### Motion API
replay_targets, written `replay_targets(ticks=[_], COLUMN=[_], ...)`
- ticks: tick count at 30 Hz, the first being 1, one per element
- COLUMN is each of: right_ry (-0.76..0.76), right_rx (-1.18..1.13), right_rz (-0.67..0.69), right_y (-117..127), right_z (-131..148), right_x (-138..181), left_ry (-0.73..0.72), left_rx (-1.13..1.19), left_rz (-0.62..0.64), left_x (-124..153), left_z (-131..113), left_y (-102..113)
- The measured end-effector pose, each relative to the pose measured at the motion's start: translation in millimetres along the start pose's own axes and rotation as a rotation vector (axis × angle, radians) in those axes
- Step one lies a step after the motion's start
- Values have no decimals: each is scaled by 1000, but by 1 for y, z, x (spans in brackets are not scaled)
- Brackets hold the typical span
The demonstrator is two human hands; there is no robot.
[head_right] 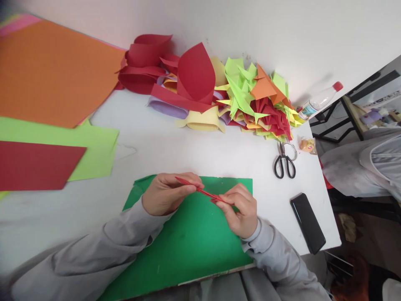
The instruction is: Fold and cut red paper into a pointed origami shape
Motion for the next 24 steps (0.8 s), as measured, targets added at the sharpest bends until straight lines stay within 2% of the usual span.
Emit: replay_targets(ticks=[6, 24], right_ry=[-10, -78], right_rx=[-10, -57], right_rz=[25, 47], right_y=[-2, -2], right_z=[-2, -11], right_x=[1, 5], left_ry=[-32, -46], left_rx=[11, 151], left_rz=[52, 34], left_x=[-1, -6], left_z=[-7, -13], left_y=[-4, 0])
Point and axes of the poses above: each hand's wrist, its own x-axis away from the middle knuckle, its own y-axis out of the back of the hand, z = x × y, the point moved 10 cm from there along -x, towards the middle knuckle, and after that the axes turned 11 degrees about -z, right-handed, at the moved point
